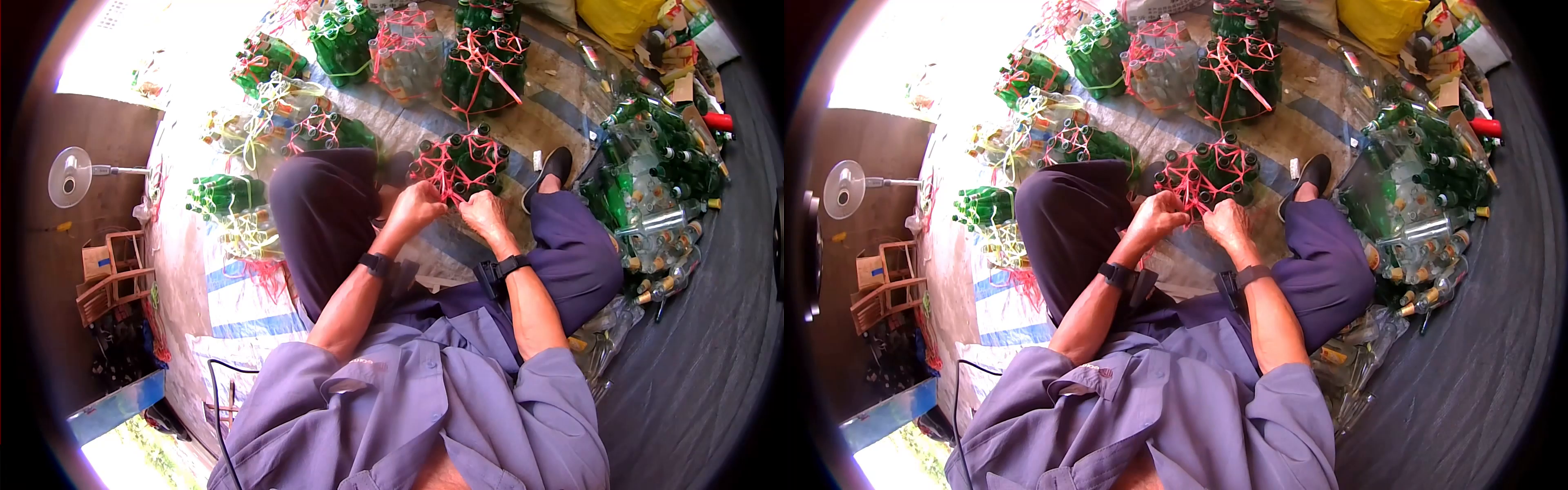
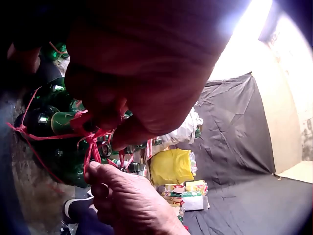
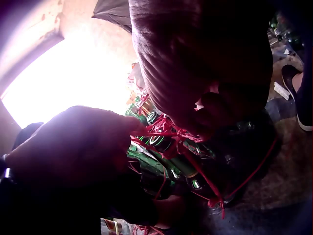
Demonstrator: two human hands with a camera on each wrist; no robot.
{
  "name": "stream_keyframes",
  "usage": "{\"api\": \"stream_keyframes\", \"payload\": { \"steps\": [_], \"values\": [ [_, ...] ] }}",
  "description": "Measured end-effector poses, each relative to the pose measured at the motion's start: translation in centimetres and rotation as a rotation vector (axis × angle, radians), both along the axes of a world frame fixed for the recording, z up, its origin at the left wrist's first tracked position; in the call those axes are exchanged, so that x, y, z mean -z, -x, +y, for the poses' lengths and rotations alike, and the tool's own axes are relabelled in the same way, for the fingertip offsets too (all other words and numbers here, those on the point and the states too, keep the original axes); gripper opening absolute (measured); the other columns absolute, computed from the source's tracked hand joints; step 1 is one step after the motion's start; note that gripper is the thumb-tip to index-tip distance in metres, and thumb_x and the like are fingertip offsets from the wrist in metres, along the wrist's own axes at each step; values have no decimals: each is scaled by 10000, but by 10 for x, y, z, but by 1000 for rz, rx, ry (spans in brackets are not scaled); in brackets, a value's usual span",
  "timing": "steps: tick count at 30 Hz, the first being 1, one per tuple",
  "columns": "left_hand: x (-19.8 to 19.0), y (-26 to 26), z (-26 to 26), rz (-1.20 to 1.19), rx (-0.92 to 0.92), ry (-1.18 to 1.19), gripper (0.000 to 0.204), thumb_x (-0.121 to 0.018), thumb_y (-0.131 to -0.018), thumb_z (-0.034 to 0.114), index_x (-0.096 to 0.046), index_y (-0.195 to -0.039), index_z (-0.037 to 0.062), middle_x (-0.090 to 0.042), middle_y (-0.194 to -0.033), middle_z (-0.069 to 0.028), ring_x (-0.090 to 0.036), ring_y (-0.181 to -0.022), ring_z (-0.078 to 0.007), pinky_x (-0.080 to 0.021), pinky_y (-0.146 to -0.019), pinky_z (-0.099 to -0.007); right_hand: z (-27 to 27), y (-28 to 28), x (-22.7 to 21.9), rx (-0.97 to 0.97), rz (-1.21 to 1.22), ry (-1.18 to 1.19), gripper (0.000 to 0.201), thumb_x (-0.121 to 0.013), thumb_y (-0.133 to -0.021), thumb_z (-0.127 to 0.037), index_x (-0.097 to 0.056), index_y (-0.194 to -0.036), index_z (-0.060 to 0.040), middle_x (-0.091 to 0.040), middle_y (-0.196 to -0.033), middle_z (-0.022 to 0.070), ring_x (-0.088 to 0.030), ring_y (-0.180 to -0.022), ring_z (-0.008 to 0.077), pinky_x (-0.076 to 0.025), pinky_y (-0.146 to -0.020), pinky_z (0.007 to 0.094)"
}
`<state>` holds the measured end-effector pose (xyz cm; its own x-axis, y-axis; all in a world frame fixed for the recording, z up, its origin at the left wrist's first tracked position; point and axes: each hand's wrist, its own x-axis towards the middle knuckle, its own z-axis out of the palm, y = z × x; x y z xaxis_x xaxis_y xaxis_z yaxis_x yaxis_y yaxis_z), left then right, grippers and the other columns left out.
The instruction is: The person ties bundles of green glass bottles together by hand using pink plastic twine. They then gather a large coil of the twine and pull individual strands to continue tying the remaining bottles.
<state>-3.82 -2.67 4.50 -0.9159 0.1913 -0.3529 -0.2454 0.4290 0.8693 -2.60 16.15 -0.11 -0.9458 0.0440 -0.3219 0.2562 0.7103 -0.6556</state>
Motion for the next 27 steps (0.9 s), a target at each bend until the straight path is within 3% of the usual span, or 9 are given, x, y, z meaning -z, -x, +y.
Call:
{"api": "stream_keyframes", "payload": {
  "steps": [2, 5, 9, 11, 17, 24, 26, 27],
  "values": [
    [-11, -3, 0, 77, 95, 218, 285, -713, -685, 198, -653, -877, -4, -678, -775, -195, -670, -795, -374, -520, -773, -434, 0, 1, -1, -17, -16, -18, 311, -611, -754, -303, -702, -694, -12, -640, -699, 230, -660, -686, 401, -529, -672, 448],
    [-22, -3, -1, 114, 116, 321, 224, -650, -725, 182, -669, -872, 14, -686, -800, -209, -672, -828, -390, -522, -776, -452, 1, 1, -2, -29, 20, -18, 317, -612, -759, -307, -701, -693, -10, -639, -695, 228, -651, -666, 401, -525, -660, 446],
    [-28, -2, -3, 85, 153, 380, 207, -593, -754, 176, -685, -877, 37, -697, -848, -206, -668, -866, -399, -521, -790, -467, 2, 1, -12, -60, -8, 17, 328, -632, -765, -326, -703, -710, -10, -637, -670, 213, -641, -617, 367, -515, -639, 428],
    [-21, -3, -5, 109, 157, 417, 202, -585, -759, 174, -690, -878, 49, -701, -850, -195, -670, -864, -396, -523, -791, -471, 1, -2, -29, -63, 17, 140, 292, -636, -777, -309, -697, -718, -30, -661, -786, 231, -649, -751, 420, -523, -705, 471],
    [-19, -5, -5, 121, 117, 444, 207, -574, -752, 161, -691, -879, 48, -700, -853, -199, -673, -871, -394, -522, -797, -477, -3, -2, -28, -77, 19, 225, 261, -621, -797, -276, -702, -736, -36, -639, -742, 219, -644, -714, 417, -521, -671, 460],
    [-13, -1, -6, 98, 11, 380, 215, -560, -749, 160, -688, -877, 45, -702, -859, -201, -676, -865, -401, -523, -795, -478, -10, -11, -33, -261, 219, 96, 262, -596, -833, -232, -662, -673, -36, -621, -708, 223, -627, -671, 418, -506, -637, 487],
    [-3, -2, -7, 190, -29, 344, 233, -586, -731, 147, -682, -883, -1, -692, -773, -181, -690, -743, -307, -530, -713, -408, -15, -14, -38, -164, 302, 156, 264, -595, -837, -231, -649, -663, -41, -623, -697, 212, -632, -680, 413, -503, -635, 487],
    [-1, -2, -6, 190, -31, 343, 233, -586, -731, 147, -682, -883, -1, -692, -773, -181, -690, -743, -307, -530, -713, -408, -15, -14, -36, -166, 302, 155, 264, -595, -837, -231, -649, -663, -41, -623, -697, 212, -632, -680, 413, -503, -635, 487]
  ]
}}
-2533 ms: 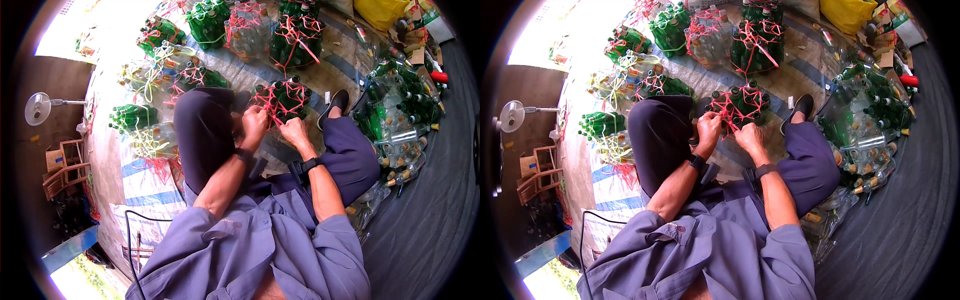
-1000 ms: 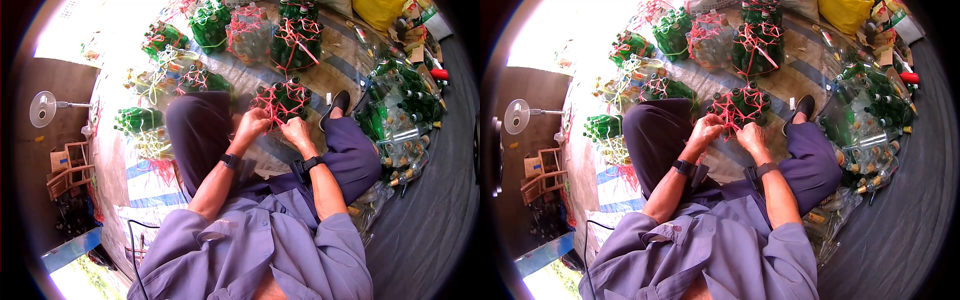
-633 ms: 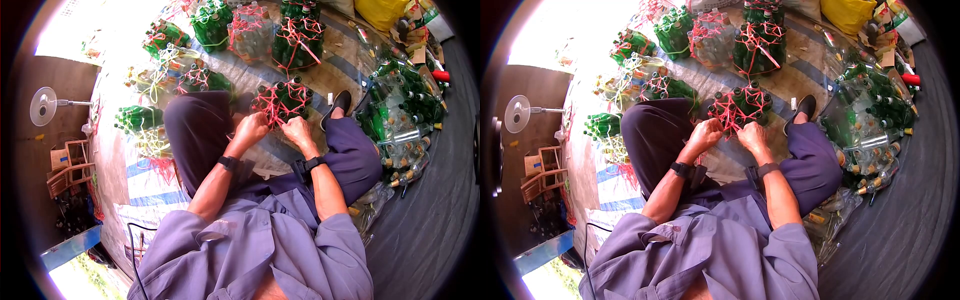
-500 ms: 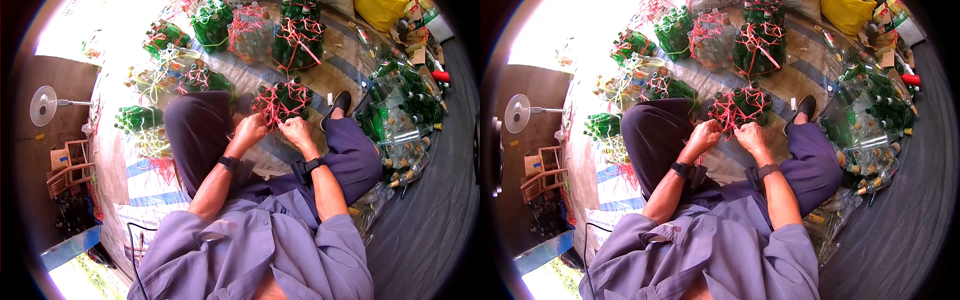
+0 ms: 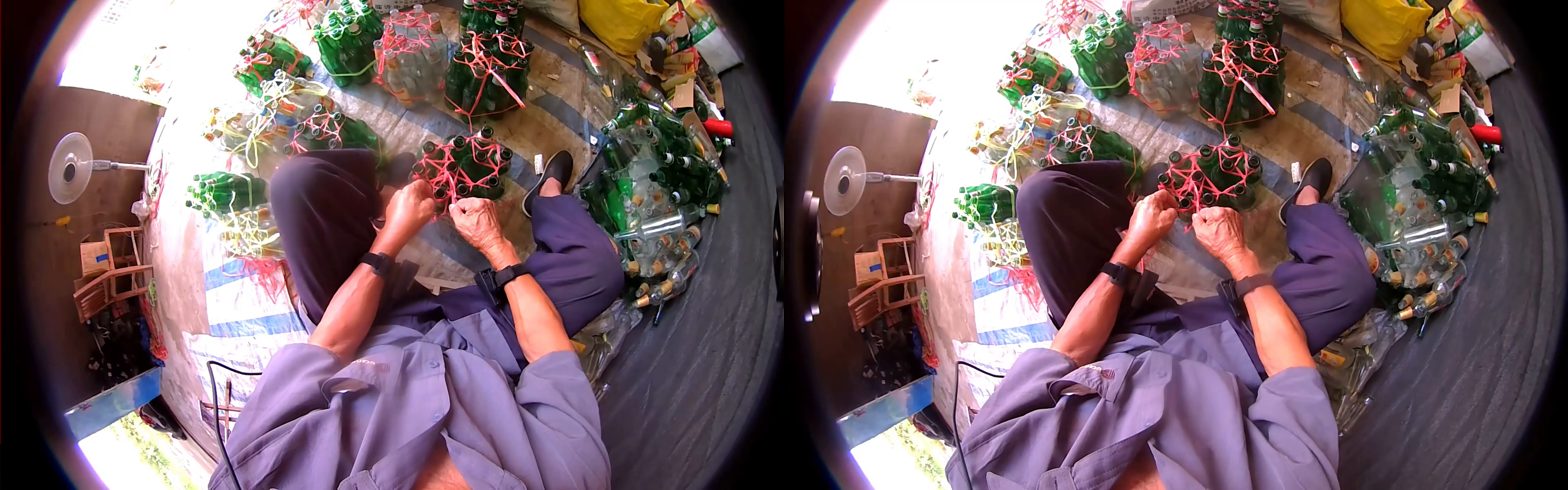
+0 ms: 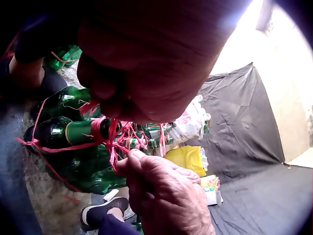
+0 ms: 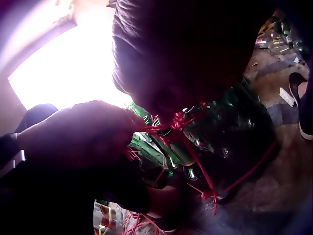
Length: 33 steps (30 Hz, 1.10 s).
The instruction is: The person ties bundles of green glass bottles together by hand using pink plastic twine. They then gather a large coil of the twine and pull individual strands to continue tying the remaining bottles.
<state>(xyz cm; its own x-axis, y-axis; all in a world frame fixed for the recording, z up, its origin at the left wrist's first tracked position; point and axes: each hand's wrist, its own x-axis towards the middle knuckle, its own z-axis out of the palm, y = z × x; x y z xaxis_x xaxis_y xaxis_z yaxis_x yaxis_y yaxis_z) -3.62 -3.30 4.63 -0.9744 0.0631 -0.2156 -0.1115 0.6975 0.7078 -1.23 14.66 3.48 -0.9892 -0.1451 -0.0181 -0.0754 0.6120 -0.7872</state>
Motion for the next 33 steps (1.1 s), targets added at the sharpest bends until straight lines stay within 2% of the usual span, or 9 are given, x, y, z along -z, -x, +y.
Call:
{"api": "stream_keyframes", "payload": {
  "steps": [8, 12, 14, 18, 21, 24, 27, 29, 33],
  "values": [
    [8, 0, -1, 50, -54, -46, 205, -573, -735, 127, -669, -860, -4, -667, -716, -142, -648, -666, -213, -509, -662, -352, 5, 0, 9, -237, 127, -167, 244, -588, -826, -203, -633, -660, -29, -621, -675, 201, -623, -644, 396, -483, -611, 491],
    [11, 0, 0, 22, -71, -72, 203, -572, -739, 123, -668, -862, -5, -658, -703, -135, -635, -656, -198, -501, -647, -350, 4, 3, 11, -245, 103, -187, 241, -581, -810, -210, -642, -655, -35, -636, -684, 192, -631, -651, 393, -498, -625, 490],
    [17, -1, -2, -7, -18, -102, 215, -558, -755, 192, -695, -857, 61, -699, -801, -175, -683, -806, -373, -531, -745, -450, 3, 3, 3, -207, -7, -107, 236, -581, -802, -211, -651, -658, -38, -645, -701, 197, -640, -680, 396, -512, -653, 494],
    [7, -1, 0, -61, 14, -31, 219, -555, -754, 185, -697, -860, 56, -696, -799, -183, -682, -798, -371, -529, -742, -447, 6, -1, 22, -277, 11, -263, 235, -582, -788, -217, -650, -664, -29, -641, -714, 214, -644, -710, 408, -517, -676, 500],
    [14, 1, -3, -3, -51, -145, 223, -569, -751, 184, -699, -869, 46, -693, -801, -191, -682, -791, -370, -528, -738, -441, 4, -1, 17, -196, -100, -275, 241, -583, -774, -225, -645, -672, -16, -638, -726, 228, -641, -727, 422, -516, -688, 506],
    [13, 4, -4, -51, -68, -264, 228, -581, -741, 178, -690, -860, 17, -692, -778, -188, -694, -762, -322, -533, -731, -416, 5, 0, 5, -206, -90, -245, 240, -583, -760, -224, -659, -693, -6, -639, -735, 237, -635, -723, 432, -516, -691, 506],
    [12, 5, -2, -87, -60, -415, 200, -570, -761, 127, -670, -857, -16, -671, -690, -152, -662, -641, -235, -515, -604, -368, 7, 5, -3, -145, -225, -182, 249, -570, -750, -224, -691, -717, -8, -649, -754, 235, -655, -725, 418, -529, -717, 484],
    [1, 6, 3, -256, -139, -698, 166, -541, -786, 63, -652, -872, -26, -622, -628, -87, -586, -549, -147, -442, -488, -301, 11, 6, -7, -71, -302, -117, 271, -585, -762, -244, -680, -706, 3, -616, -703, 249, -634, -687, 424, -514, -688, 472],
    [-22, 11, 10, -295, -208, -743, 155, -543, -793, 41, -648, -889, -19, -604, -620, -55, -537, -498, -115, -381, -442, -264, 14, 5, 0, 1, -378, -15, 310, -606, -782, -276, -667, -689, 13, -588, -658, 249, -622, -634, 400, -503, -657, 456]
  ]
}}
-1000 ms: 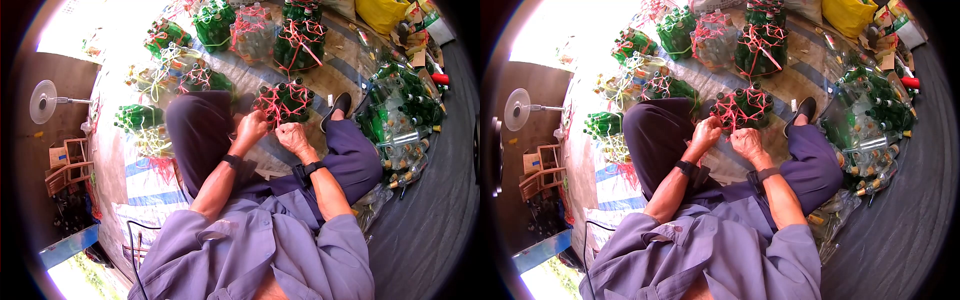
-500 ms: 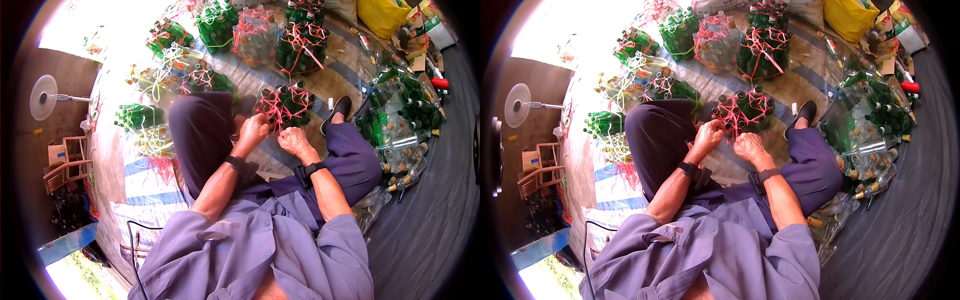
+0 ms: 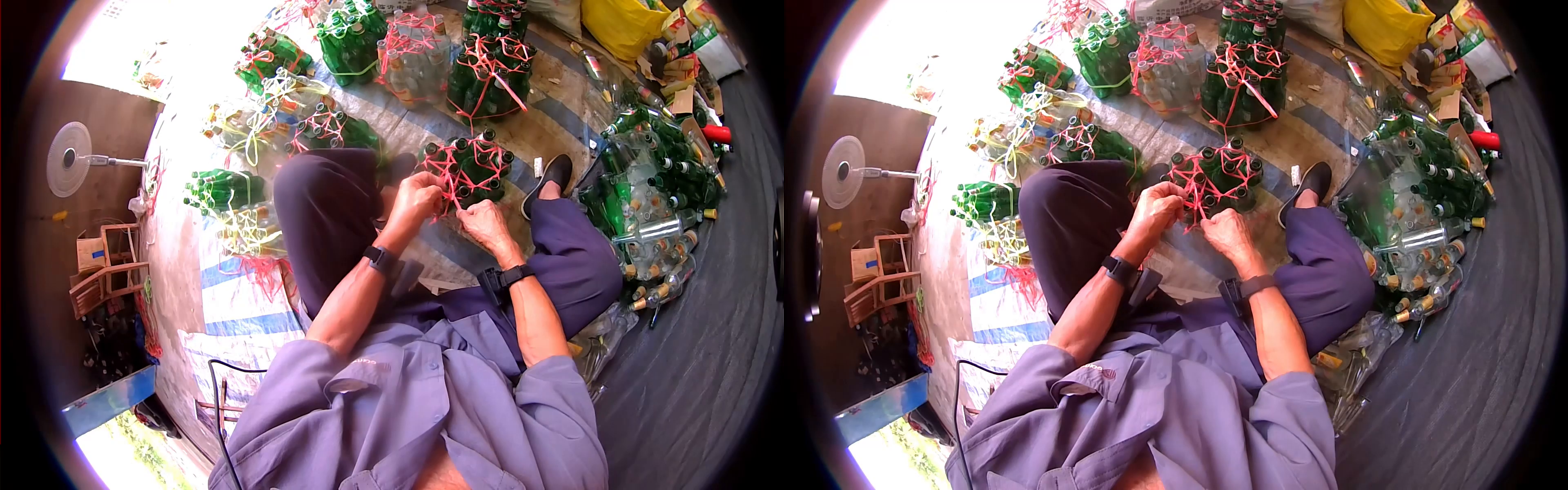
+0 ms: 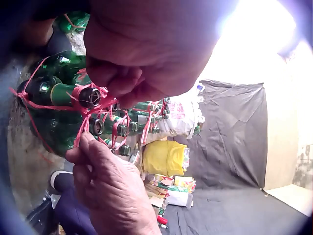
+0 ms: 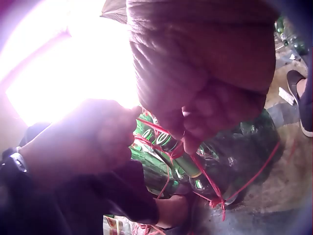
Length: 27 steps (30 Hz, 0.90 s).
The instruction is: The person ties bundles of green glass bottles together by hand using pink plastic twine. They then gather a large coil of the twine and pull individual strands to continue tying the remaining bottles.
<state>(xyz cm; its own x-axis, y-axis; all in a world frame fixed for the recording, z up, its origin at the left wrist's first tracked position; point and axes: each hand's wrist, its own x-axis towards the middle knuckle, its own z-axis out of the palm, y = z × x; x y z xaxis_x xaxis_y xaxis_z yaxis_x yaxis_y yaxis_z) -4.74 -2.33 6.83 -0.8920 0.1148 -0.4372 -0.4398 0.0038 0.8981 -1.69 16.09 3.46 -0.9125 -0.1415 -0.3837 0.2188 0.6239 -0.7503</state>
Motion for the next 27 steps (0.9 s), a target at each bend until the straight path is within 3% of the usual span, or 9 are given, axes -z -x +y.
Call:
{"api": "stream_keyframes", "payload": {
  "steps": [3, 8, 12, 14, 18, 24, 27],
  "values": [
    [3, 7, 1, -2, -66, -53, 73, -581, -836, 51, -633, -881, 28, -608, -607, -48, -440, -435, -65, -316, -409, -216, 1, 0, 10, 56, -28, 58, 350, -615, -803, -305, -658, -679, 19, -588, -629, 229, -595, -573, 361, -488, -615, 436],
    [-2, 16, -5, 3, -206, -209, 69, -586, -874, 46, -636, -921, 35, -622, -655, -43, -475, -469, -54, -334, -417, -187, 0, 3, 39, 167, 30, 199, 299, -655, -790, -280, -689, -683, -2, -616, -572, 140, -577, -521, 201, -473, -569, 358],
    [1, 17, -9, 28, -183, -222, 87, -590, -878, 41, -638, -949, 31, -626, -671, -44, -485, -477, -57, -347, -418, -187, -4, 4, 35, 230, 8, 270, 250, -679, -775, -250, -714, -717, -10, -620, -560, 99, -577, -546, 132, -471, -568, 326],
    [1, 18, -8, 24, -269, -331, 92, -584, -879, 34, -641, -951, 27, -624, -667, -44, -489, -476, -59, -361, -419, -186, -2, 5, 24, 259, -28, 278, 197, -696, -813, -164, -731, -750, 20, -658, -655, -1, -546, -624, 65, -456, -597, 264],
    [7, 18, -11, 47, -295, -327, 91, -580, -879, 32, -640, -947, 26, -626, -670, -46, -490, -475, -59, -368, -415, -181, -1, 6, 24, 219, 31, 360, 187, -693, -827, -149, -741, -790, 28, -666, -693, -3, -548, -661, 56, -463, -629, 252],
    [16, 13, -11, 22, -280, -278, 91, -576, -877, 29, -642, -940, 34, -622, -669, -38, -480, -466, -53, -352, -404, -166, -8, 4, 29, 394, 97, 589, 184, -682, -858, -146, -749, -836, 25, -701, -722, -1, -571, -637, 65, -471, -615, 266],
    [19, 14, -12, 23, -284, -249, 145, -576, -830, 58, -653, -939, 4, -623, -678, -60, -491, -489, -79, -347, -426, -206, -10, 4, 27, 452, 193, 646, 187, -678, -862, -143, -749, -853, 30, -695, -744, -12, -575, -652, 69, -476, -636, 258]
  ]
}}
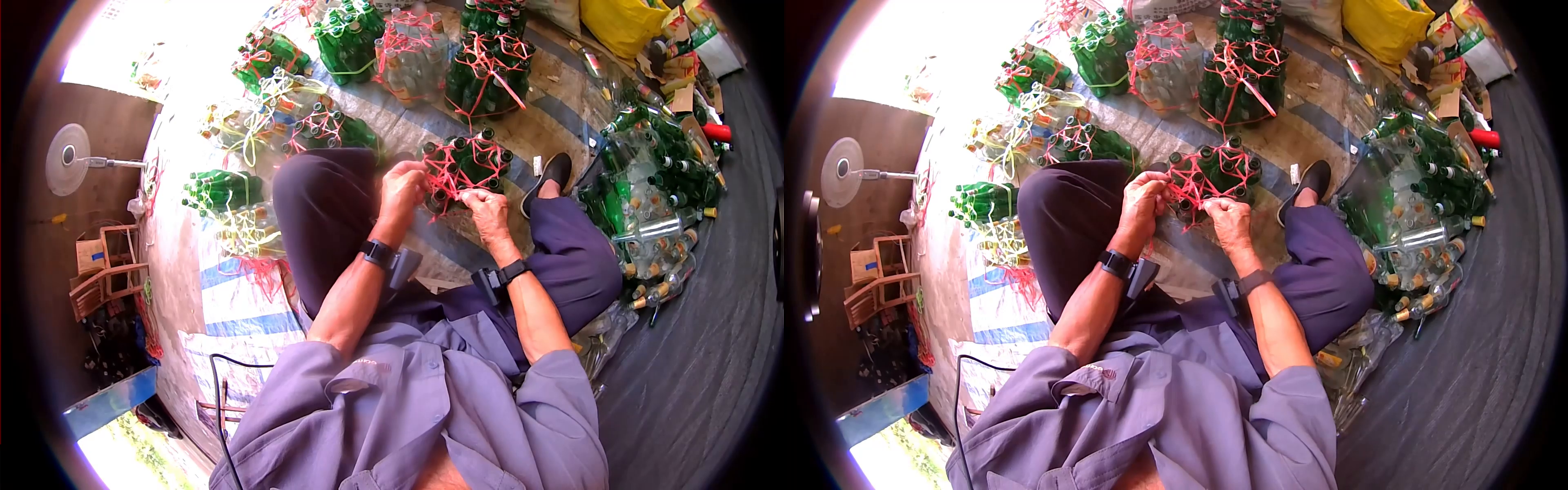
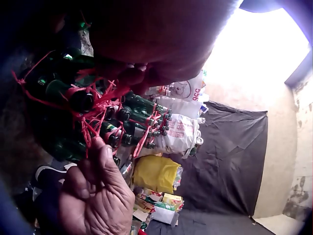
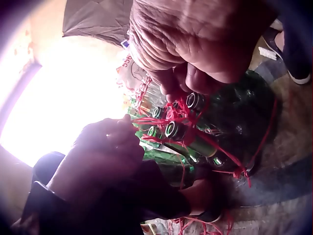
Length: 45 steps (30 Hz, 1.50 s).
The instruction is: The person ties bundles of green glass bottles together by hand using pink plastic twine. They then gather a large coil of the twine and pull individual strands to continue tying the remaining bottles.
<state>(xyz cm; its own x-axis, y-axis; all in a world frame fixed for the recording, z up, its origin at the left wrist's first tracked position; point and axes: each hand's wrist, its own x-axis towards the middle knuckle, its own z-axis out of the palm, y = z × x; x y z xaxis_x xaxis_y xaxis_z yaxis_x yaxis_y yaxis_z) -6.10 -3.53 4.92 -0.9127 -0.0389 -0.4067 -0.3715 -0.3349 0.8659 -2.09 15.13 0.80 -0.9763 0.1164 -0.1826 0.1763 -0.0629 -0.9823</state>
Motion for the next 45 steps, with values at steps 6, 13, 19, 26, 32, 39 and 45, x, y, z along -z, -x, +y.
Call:
{"api": "stream_keyframes", "payload": {
  "steps": [6, 13, 19, 26, 32, 39, 45],
  "values": [
    [7, -3, 0, 9, -37, 51, 152, -574, -823, 59, -654, -941, 7, -624, -677, -55, -517, -505, -91, -368, -437, -214, 7, 1, -17, -95, -282, 219, 209, -666, -875, -205, -743, -822, -19, -593, -620, -32, -486, -529, 40, -378, -471, 218],
    [11, -6, 4, -11, 12, 111, 133, -577, -845, 83, -656, -947, 51, -622, -649, -35, -497, -485, -69, -377, -444, -212, 2, 6, -23, -210, -455, 90, 278, -635, -939, -340, -643, -831, -84, -578, -690, -18, -403, -474, 32, -297, -403, 204],
    [19, -8, 13, -79, 49, -17, 99, -578, -848, 55, -632, -930, 43, -630, -679, -56, -532, -496, -96, -401, -440, -226, -3, 7, -11, -330, -430, 9, 303, -628, -945, -349, -639, -801, -83, -554, -642, -15, -431, -474, 52, -309, -391, 225],
    [23, -16, 26, -38, 44, -165, 72, -574, -940, 70, -576, -999, 30, -629, -756, -64, -583, -583, -133, -490, -533, -267, 3, 4, 61, -504, 297, -761, 234, -553, -845, -170, -623, -699, -2, -629, -674, 222, -645, -649, 375, -508, -608, 448],
    [41, -19, 27, 26, 21, -198, 115, -587, -938, 85, -597, -1040, 31, -646, -822, -50, -611, -694, -116, -523, -649, -254, -14, -2, 12, -437, 139, -710, 237, -542, -854, -161, -618, -698, 0, -615, -716, 268, -632, -719, 452, -501, -655, 513],
    [40, -21, 30, 63, 12, -256, 105, -571, -937, 76, -607, -1029, 40, -645, -813, -40, -609, -690, -119, -516, -644, -255, -18, -4, -7, -460, 218, -754, 223, -577, -849, -170, -667, -724, -8, -623, -738, 263, -632, -728, 461, -502, -650, 526],
    [33, -21, 33, 74, -15, -214, 103, -556, -928, 60, -606, -1015, 39, -643, -801, -51, -604, -652, -131, -513, -618, -261, -20, -5, 0, -510, 209, -891, 239, -602, -845, -210, -685, -725, -21, -634, -717, 254, -642, -708, 453, -512, -663, 523]
  ]
}}
